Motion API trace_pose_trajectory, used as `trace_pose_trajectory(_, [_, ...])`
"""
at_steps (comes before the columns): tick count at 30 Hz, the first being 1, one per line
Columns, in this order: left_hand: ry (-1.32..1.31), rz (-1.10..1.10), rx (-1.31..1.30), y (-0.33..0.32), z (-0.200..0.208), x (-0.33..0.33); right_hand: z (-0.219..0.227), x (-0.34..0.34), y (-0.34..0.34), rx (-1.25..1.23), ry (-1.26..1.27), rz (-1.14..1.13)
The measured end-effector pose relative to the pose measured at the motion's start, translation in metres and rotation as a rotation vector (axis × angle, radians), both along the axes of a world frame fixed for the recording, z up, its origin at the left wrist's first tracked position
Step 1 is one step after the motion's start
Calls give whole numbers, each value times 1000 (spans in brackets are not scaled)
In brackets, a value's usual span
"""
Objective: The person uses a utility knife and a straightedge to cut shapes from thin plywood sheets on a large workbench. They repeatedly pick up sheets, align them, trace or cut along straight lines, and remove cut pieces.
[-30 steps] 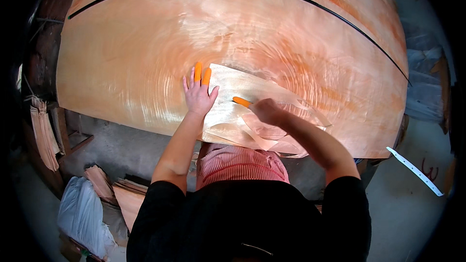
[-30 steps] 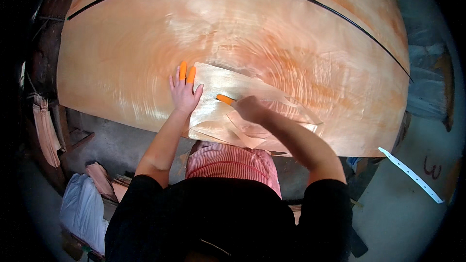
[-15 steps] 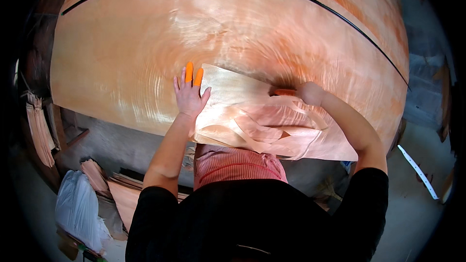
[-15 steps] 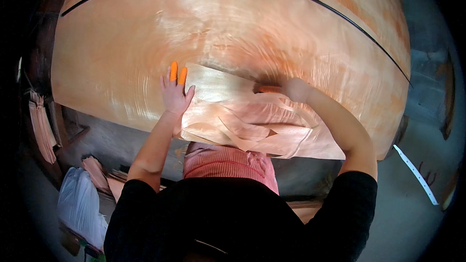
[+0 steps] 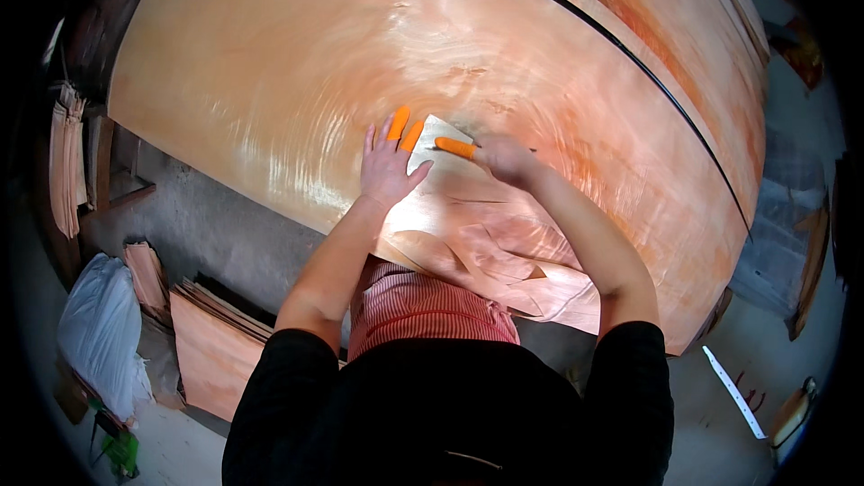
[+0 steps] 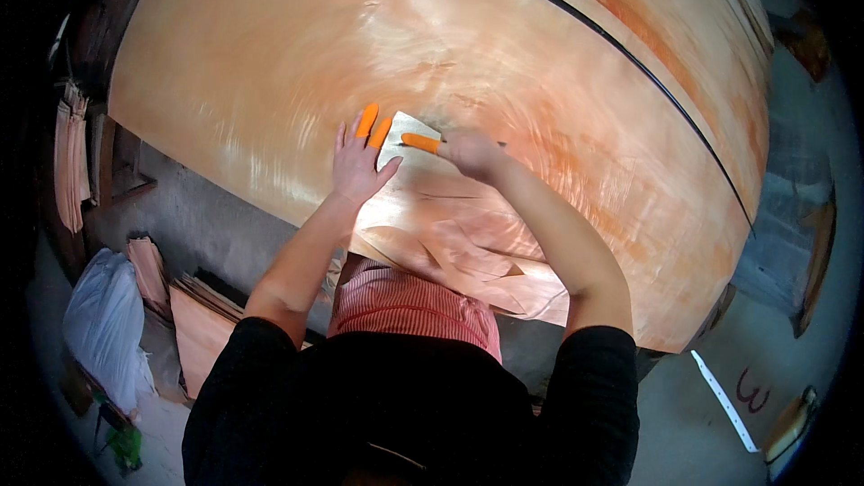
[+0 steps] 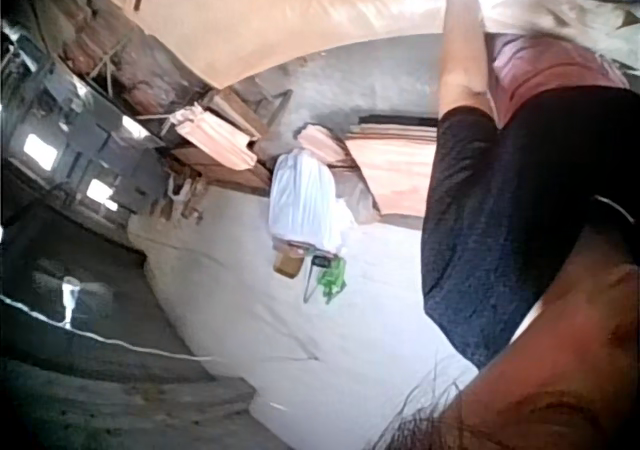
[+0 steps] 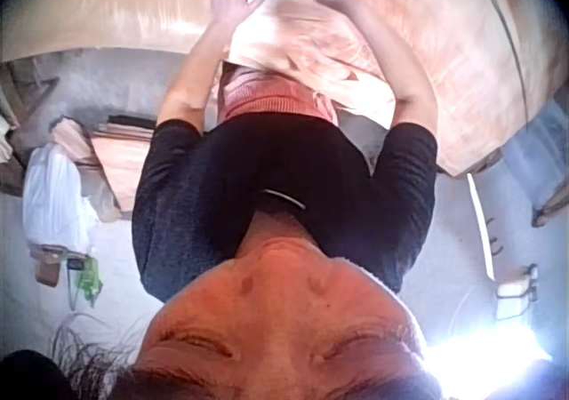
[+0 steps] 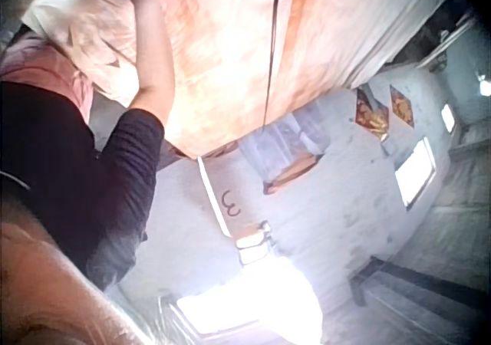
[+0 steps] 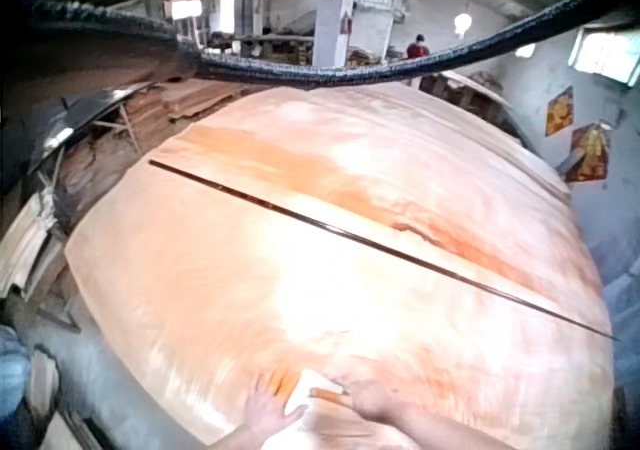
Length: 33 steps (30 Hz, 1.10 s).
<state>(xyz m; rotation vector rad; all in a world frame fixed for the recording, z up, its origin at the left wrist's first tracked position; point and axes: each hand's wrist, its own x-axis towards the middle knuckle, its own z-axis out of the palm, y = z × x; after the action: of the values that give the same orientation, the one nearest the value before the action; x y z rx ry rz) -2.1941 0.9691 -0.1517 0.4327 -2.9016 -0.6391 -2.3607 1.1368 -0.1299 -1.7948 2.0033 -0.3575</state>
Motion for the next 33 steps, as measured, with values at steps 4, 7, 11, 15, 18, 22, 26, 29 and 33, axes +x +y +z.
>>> trace_pose_trajectory(4, [38, 29, 30, -1, -3, 1, 7, -3, -19, 77, 117, 35])
trace_pose_trajectory(7, [17, 34, 33, -2, 1, 0, 9, -3, -23, 71, 135, 53])
trace_pose_trajectory(11, [-6, 1, 3, -2, 2, 1, 10, 1, -25, 120, 150, 43])
trace_pose_trajectory(15, [3, -13, -14, -2, -2, 2, 3, -4, -23, 163, 159, 51])
trace_pose_trajectory(18, [-9, -11, -13, -2, -1, 1, 18, -11, -7, 137, 109, -34])
trace_pose_trajectory(22, [52, -15, 19, -1, -2, 1, 7, -18, 44, 193, 150, -106])
trace_pose_trajectory(26, [63, -16, 0, 1, 0, 5, 8, 3, 72, 257, 209, -243])
trace_pose_trajectory(29, [65, -11, -28, 2, 7, 5, 16, 24, 75, 328, 212, -416])
trace_pose_trajectory(33, [75, -152, -187, 11, 10, 1, 25, 37, 72, 246, 145, -519])
